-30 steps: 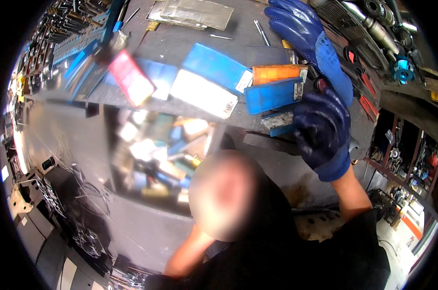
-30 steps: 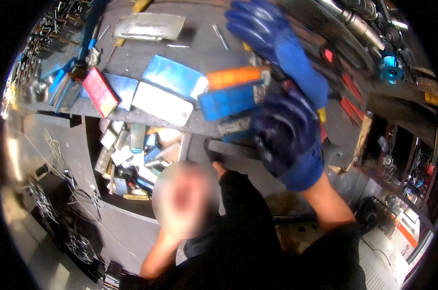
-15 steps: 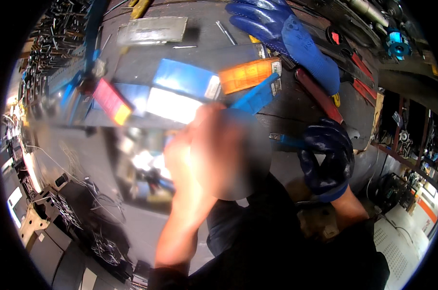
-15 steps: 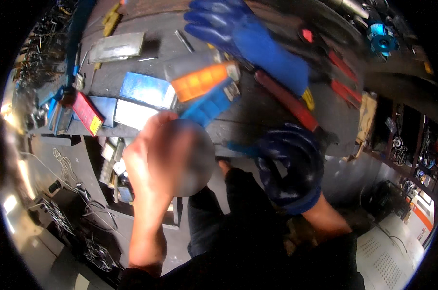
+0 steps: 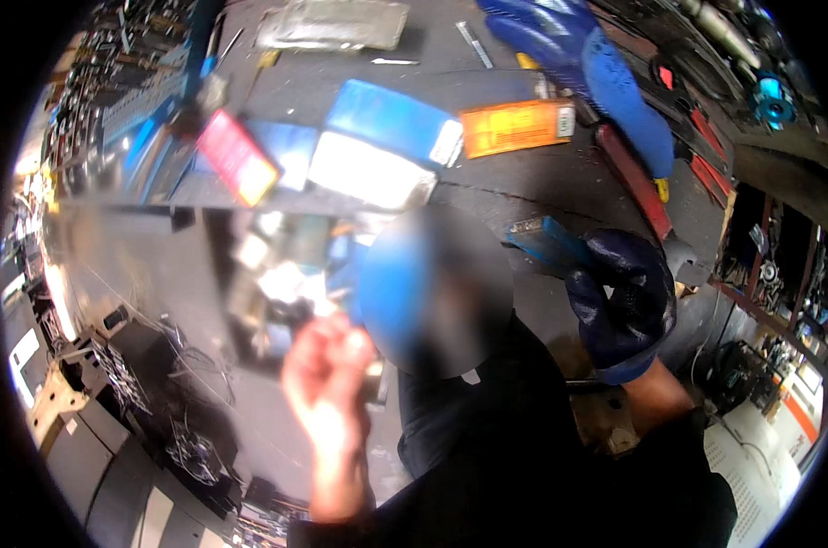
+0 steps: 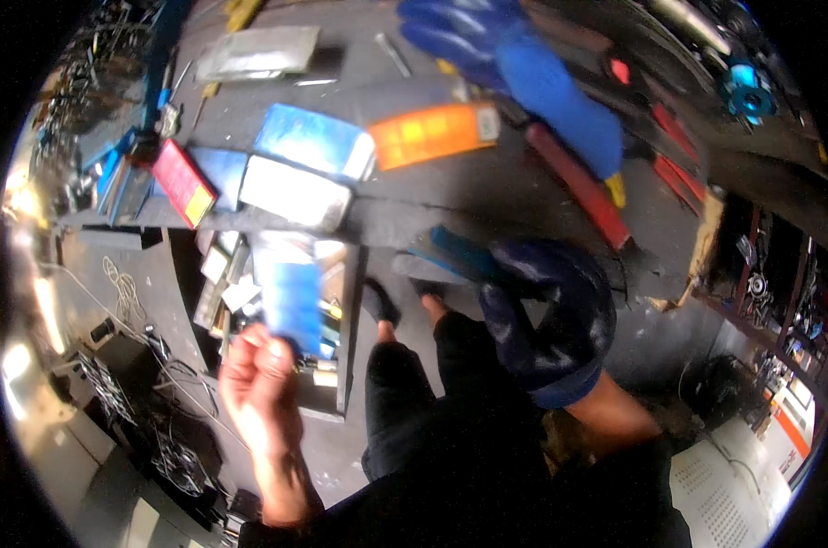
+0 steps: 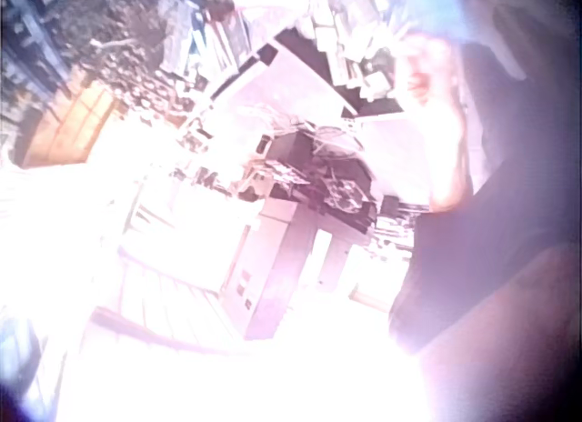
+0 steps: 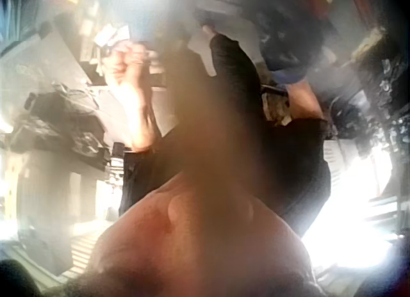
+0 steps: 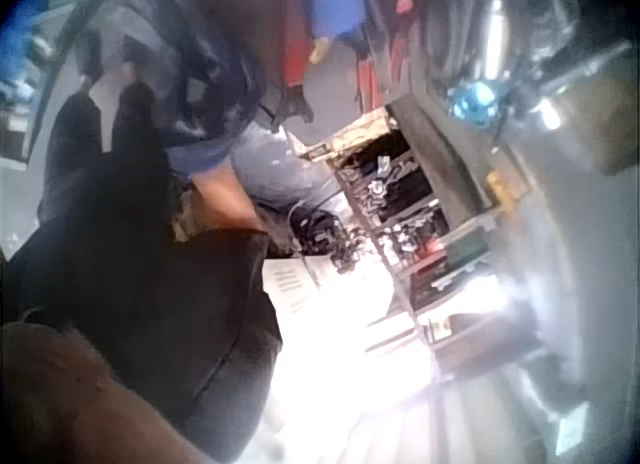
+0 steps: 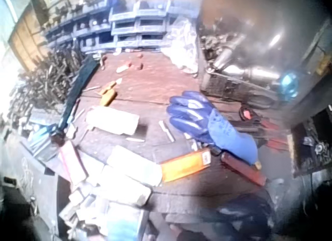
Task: The person sorts through a cluttered drawer filled with various metal blocks, tools, and hardware components. They pick up individual items, briefly inspect them, and place them back into the drawer or onto the surrounding workbench surface.
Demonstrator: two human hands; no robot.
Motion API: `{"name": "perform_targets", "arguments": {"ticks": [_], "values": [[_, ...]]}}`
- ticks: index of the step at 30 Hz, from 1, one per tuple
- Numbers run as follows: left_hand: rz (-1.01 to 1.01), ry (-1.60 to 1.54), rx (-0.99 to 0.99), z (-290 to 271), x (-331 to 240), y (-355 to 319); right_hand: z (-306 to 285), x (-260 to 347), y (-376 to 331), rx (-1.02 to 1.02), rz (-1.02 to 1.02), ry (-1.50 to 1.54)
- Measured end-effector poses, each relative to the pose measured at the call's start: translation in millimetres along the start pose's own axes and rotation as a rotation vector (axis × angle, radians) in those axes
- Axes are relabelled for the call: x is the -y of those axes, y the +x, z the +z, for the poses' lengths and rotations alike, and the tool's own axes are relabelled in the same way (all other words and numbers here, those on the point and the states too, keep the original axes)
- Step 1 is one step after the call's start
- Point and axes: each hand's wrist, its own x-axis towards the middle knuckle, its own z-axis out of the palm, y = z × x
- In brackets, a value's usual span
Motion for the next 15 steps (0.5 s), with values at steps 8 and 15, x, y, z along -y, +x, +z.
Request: {"name": "perform_targets", "arguments": {"ticks": [8,15], "values": [[-0.139,-0.223,-0.175,-51.2,38.2,-32.0,69.7,44.0,-13.9,0.215,0.200,0.355],[-0.155,-0.263,-0.316,-99.6,49.9,-40.2,148.1,61.6,-31.8,0.612,0.104,0.462]]}}
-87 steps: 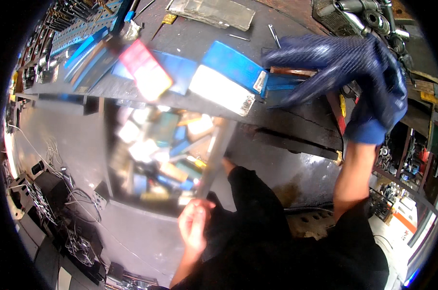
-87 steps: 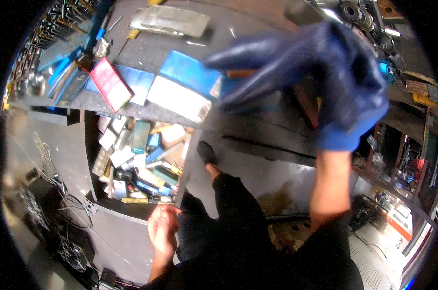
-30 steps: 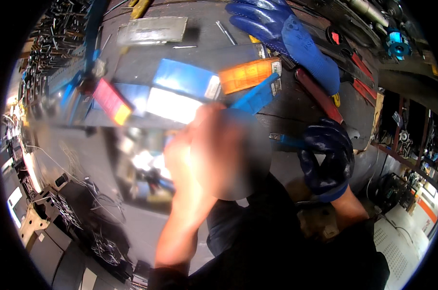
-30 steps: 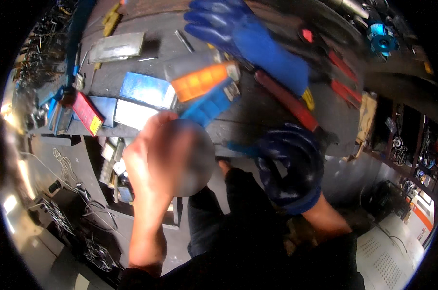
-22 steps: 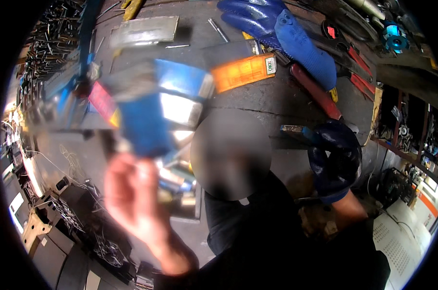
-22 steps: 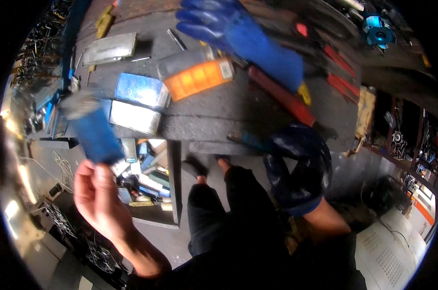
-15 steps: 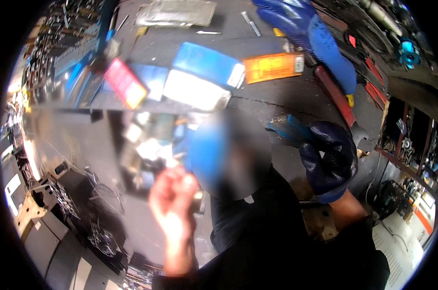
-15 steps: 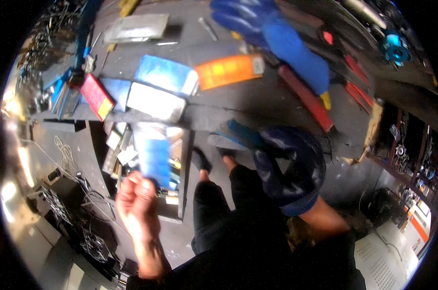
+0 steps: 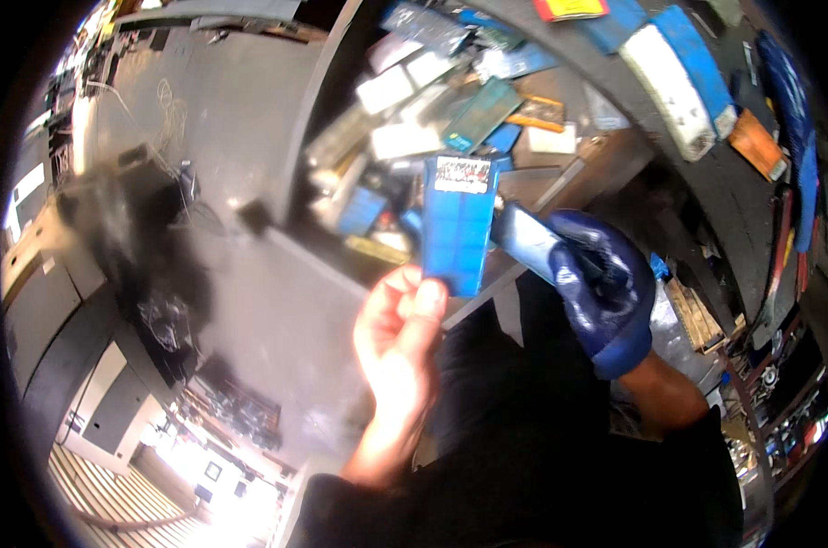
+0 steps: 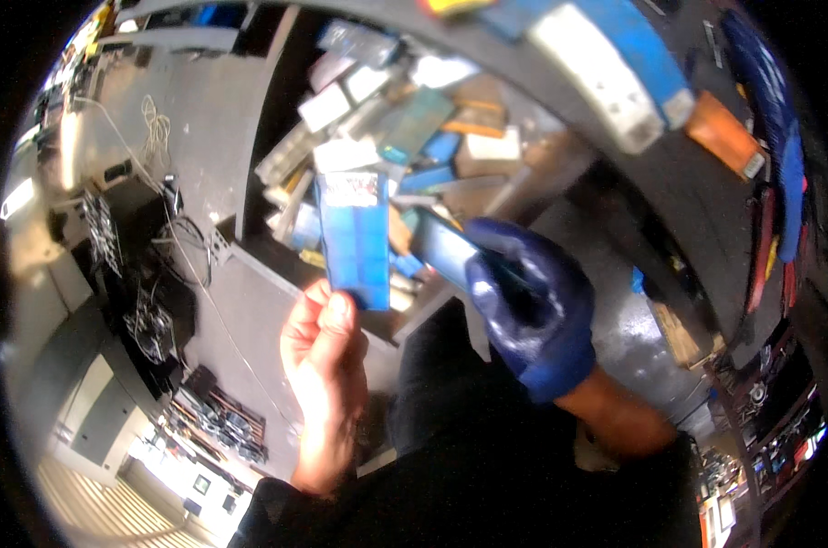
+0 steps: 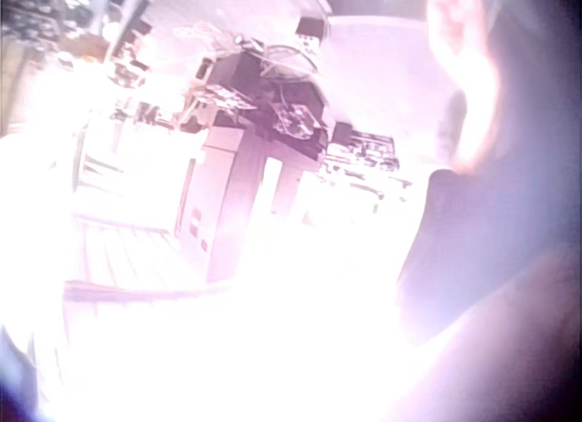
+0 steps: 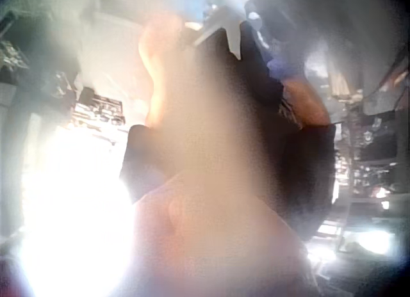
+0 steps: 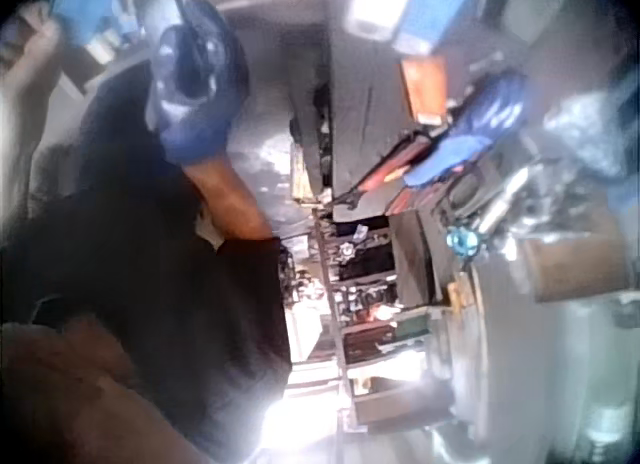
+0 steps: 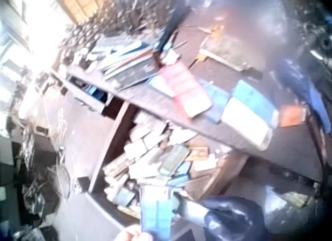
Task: The person sorts through a cluttered drawer filled with various metal blocks, tools, and hardware components. They pick up individual items, briefly inspect them, and place them back into the drawer or onto the surrounding workbench surface.
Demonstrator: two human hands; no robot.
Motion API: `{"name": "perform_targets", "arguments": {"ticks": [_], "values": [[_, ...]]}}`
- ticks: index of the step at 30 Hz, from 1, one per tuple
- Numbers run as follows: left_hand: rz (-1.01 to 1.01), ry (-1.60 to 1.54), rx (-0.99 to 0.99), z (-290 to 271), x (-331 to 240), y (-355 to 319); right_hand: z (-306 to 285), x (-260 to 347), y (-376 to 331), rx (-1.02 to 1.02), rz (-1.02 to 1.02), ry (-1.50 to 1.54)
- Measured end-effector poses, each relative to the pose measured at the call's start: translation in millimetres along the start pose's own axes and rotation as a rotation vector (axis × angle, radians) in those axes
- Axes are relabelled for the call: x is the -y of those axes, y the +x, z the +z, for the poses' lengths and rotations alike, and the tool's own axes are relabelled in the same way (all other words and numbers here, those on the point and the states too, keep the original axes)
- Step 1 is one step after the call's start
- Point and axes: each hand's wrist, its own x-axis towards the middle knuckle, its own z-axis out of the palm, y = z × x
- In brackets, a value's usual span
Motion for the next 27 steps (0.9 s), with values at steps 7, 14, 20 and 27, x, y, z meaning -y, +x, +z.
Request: {"name": "perform_targets", "arguments": {"ticks": [7,14,20,27], "values": [[-0.052,-0.025,0.083,-26.5,2.7,6.2,29.6,6.3,35.3,0.109,-0.008,0.219],[-0.038,-0.102,0.129,-46.5,13.3,11.4,21.4,24.5,56.0,0.401,0.123,0.120],[-0.141,-0.160,0.175,-55.6,21.5,16.1,22.3,4.7,39.0,0.262,0.121,0.185],[-0.029,-0.072,0.075,-55.2,34.4,16.3,10.4,1.1,42.3,0.021,0.193,0.220]]}}
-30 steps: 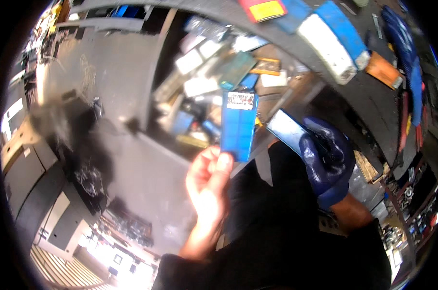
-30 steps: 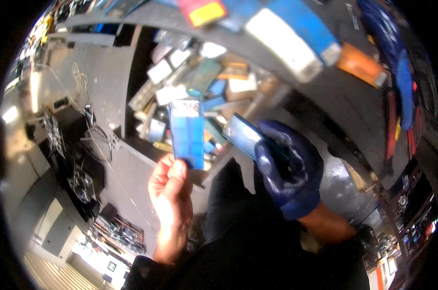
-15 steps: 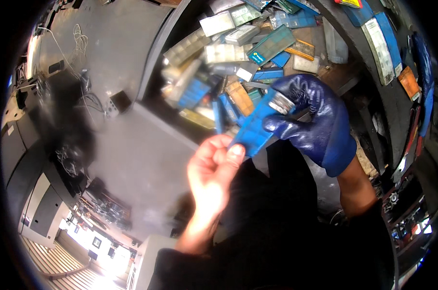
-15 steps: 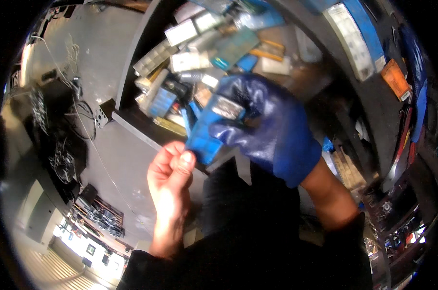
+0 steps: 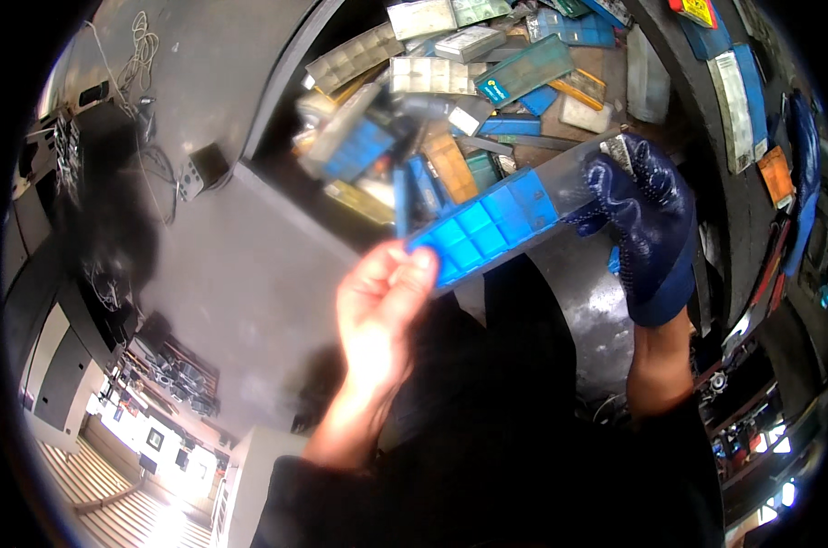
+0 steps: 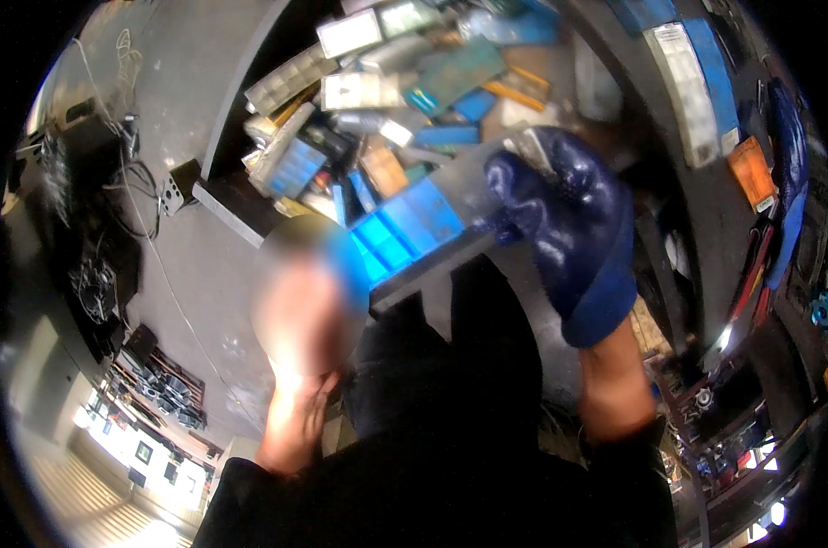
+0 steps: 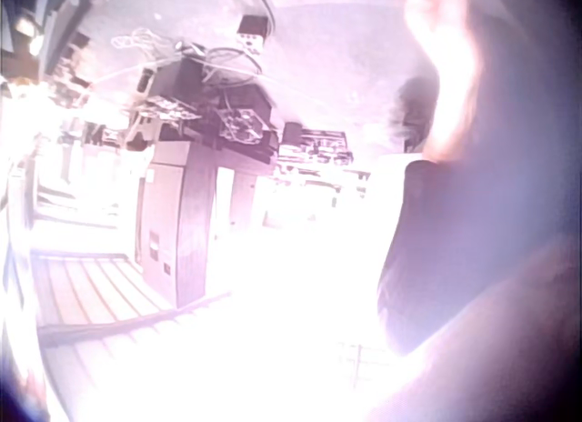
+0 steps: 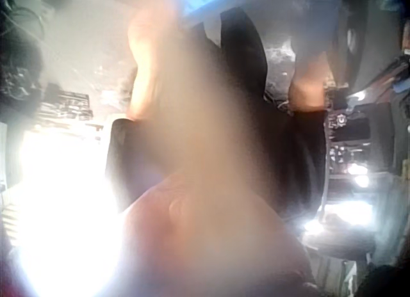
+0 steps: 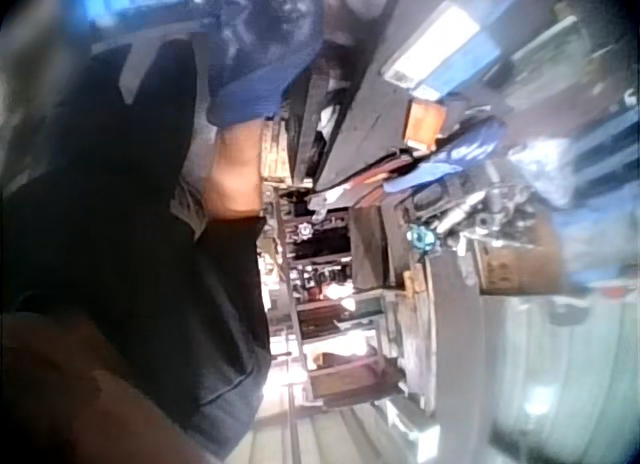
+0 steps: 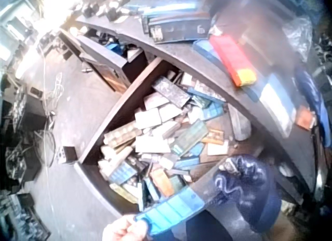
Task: The person sorts through a cluttered drawer filled with various metal blocks, tools, and hardware components. They pick up individual items, briefly inspect them, and place them back into the drawer or onto the surrounding workbench surface.
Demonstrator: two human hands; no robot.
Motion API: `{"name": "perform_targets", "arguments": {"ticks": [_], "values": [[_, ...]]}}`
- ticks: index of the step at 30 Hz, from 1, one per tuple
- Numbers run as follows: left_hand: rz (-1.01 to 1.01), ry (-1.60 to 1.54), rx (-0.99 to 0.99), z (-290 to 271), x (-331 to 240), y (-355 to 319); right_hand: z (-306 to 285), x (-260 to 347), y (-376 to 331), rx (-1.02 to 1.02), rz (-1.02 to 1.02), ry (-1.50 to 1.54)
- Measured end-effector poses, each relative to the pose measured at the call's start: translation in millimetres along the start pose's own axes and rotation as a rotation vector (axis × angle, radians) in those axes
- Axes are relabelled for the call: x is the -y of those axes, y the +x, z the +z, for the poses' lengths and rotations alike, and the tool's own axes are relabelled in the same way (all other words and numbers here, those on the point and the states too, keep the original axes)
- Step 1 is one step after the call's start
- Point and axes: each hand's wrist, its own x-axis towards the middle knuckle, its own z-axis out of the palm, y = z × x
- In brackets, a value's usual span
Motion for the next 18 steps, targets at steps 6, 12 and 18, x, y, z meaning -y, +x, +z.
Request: {"name": "perform_targets", "arguments": {"ticks": [6,12,18], "values": [[-0.108,-0.073,0.001,6.0,-3.4,1.6,-13.9,7.4,3.7,0.030,0.081,-0.008],[-0.105,-0.116,0.005,9.7,-5.6,0.2,-17.0,-1.7,5.0,0.042,0.022,-0.007],[-0.114,-0.146,0.035,14.3,-7.4,0.2,-21.6,0.9,4.6,0.061,0.069,0.089]]}}
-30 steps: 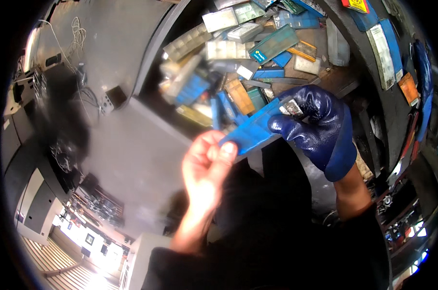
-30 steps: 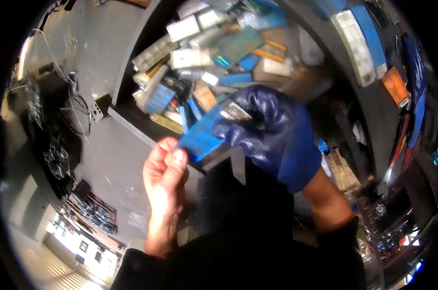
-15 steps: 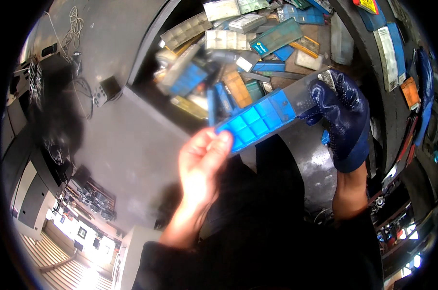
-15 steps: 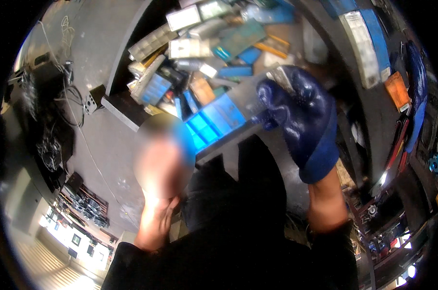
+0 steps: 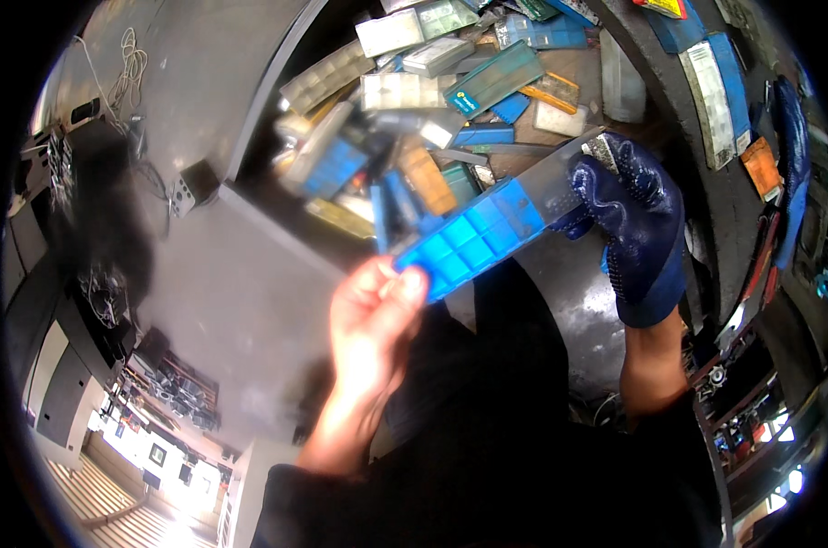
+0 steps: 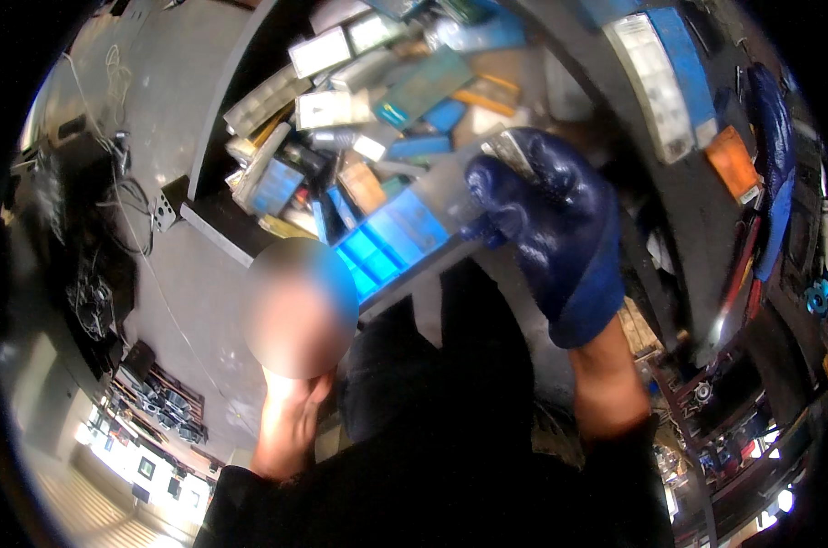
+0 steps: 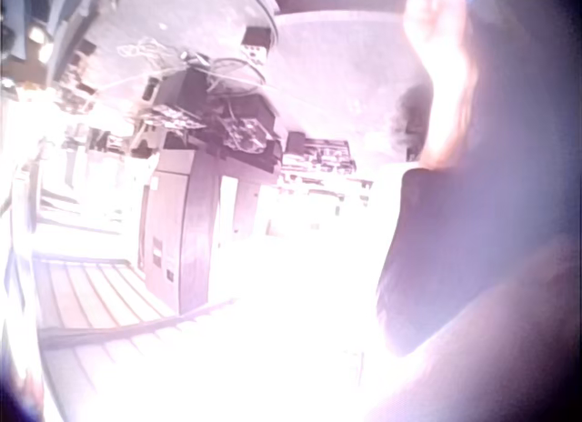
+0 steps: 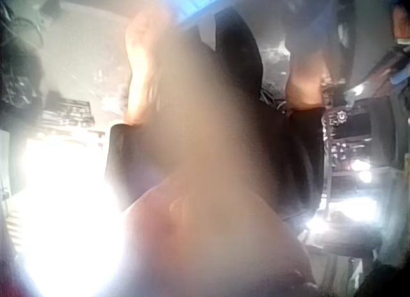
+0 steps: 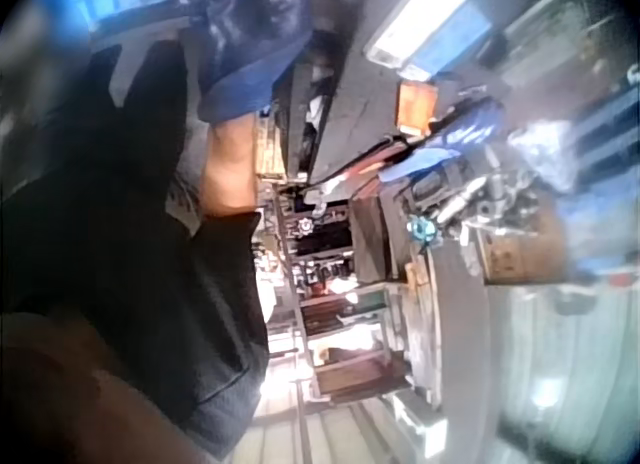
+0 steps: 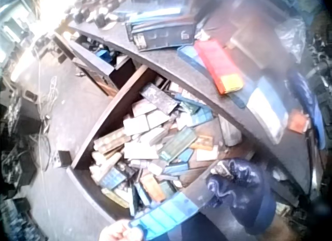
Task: The person sorts through a cluttered drawer filled with various metal blocks, tools, and hardware components. They pick up individual items, briefly inspect them, and place them back into the drawer or onto the surrounding workbench surface.
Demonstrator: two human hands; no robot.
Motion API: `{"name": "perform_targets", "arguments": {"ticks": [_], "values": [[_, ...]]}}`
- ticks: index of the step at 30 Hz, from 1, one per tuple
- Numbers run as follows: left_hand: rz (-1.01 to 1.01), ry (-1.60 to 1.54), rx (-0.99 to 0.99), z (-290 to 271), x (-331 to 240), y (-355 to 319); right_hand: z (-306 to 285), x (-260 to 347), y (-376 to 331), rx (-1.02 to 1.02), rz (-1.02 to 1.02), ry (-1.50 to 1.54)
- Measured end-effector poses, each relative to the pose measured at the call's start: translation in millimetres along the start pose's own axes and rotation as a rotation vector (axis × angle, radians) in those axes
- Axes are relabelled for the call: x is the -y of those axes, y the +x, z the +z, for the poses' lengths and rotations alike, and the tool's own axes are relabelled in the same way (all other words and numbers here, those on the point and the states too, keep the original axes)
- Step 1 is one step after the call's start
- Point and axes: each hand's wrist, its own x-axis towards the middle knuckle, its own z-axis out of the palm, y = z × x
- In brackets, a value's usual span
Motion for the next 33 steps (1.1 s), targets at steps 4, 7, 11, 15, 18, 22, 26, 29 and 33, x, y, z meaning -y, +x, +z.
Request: {"name": "perform_targets", "arguments": {"ticks": [4,7,11,15,18,22,26,29,33], "values": [[0.029,-0.046,0.071,-12.5,10.2,1.0,0.6,-0.2,2.0,0.005,-0.075,-0.115],[-0.023,-0.163,0.116,-18.0,13.2,2.2,3.7,-16.8,2.6,-0.072,-0.180,-0.149],[-0.031,-0.126,0.130,-9.7,6.6,3.7,-7.0,-9.2,2.6,0.041,-0.083,-0.096],[0.088,0.121,0.154,-21.2,19.8,7.4,-5.8,-14.0,-2.9,0.017,-0.026,-0.095],[0.067,0.243,0.105,-28.5,28.5,6.3,10.3,-12.3,-5.3,-0.015,-0.062,-0.223],[-0.125,0.249,-0.018,-25.5,22.9,3.0,13.2,-25.8,-4.1,-0.005,-0.176,-0.220],[-0.079,0.369,-0.160,-16.1,19.1,6.7,10.2,-18.1,-3.0,0.053,-0.021,-0.198],[0.016,0.323,-0.151,-52.7,43.9,15.1,9.8,-23.0,-10.7,0.034,-0.031,-0.202],[0.067,0.152,-0.139,-68.1,55.7,13.9,12.7,-18.1,-7.1,0.082,-0.127,-0.336]]}}
